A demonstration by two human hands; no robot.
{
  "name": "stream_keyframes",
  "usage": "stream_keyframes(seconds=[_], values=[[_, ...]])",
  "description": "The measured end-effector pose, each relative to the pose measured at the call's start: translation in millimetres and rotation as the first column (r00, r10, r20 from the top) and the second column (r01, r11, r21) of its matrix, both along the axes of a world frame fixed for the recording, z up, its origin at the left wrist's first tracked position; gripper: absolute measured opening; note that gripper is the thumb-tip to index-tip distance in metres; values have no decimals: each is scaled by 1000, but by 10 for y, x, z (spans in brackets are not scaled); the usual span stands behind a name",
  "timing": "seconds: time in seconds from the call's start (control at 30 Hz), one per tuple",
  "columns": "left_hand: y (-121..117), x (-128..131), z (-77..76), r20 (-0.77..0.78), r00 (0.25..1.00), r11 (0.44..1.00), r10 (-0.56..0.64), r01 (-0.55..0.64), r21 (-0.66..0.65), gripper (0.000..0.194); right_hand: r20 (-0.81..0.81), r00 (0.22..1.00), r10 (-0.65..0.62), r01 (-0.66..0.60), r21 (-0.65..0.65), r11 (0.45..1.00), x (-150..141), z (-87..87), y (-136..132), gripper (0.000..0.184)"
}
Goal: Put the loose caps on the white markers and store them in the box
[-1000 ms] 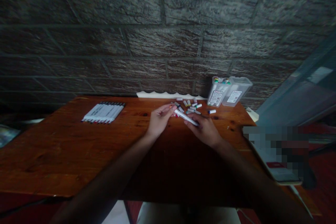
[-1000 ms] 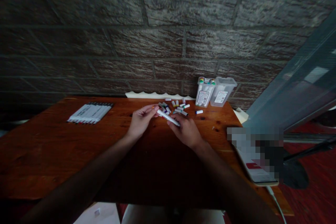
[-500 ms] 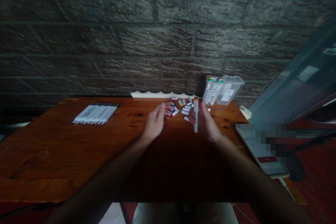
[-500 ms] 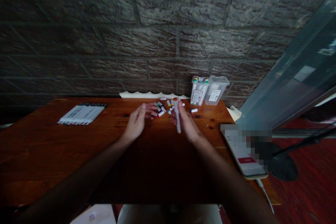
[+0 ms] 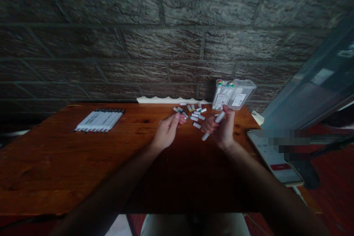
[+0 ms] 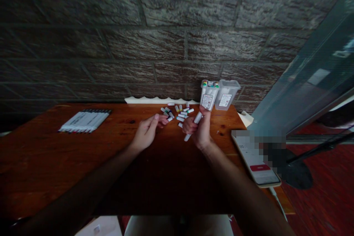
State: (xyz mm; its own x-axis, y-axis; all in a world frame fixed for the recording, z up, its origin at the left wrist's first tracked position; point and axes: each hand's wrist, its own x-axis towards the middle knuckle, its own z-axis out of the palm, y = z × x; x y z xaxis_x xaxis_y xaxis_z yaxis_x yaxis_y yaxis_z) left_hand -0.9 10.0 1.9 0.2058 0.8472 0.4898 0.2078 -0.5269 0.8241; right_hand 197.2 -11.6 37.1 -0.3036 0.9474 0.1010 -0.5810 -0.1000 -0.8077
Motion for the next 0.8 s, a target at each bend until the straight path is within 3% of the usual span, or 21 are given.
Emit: stream_keyframes(seconds=[0.27,0.5,0.67,0.8], values=[[-37,12,16,-53,998,999,17,-15,32,39,13,996,-84,84,-7,996,-21,-42,2,64],[-44,6,43,-50,998,999,44,-44,-5,34,84,969,-233,239,-63,969,-1,-47,114,59],[-83,35,79,-130,987,994,-96,88,-65,27,130,927,-351,356,-18,934,-43,-117,122,40],[-144,91,74,-166,956,967,-243,226,-116,29,71,946,-315,311,65,948,-47,-126,97,26]])
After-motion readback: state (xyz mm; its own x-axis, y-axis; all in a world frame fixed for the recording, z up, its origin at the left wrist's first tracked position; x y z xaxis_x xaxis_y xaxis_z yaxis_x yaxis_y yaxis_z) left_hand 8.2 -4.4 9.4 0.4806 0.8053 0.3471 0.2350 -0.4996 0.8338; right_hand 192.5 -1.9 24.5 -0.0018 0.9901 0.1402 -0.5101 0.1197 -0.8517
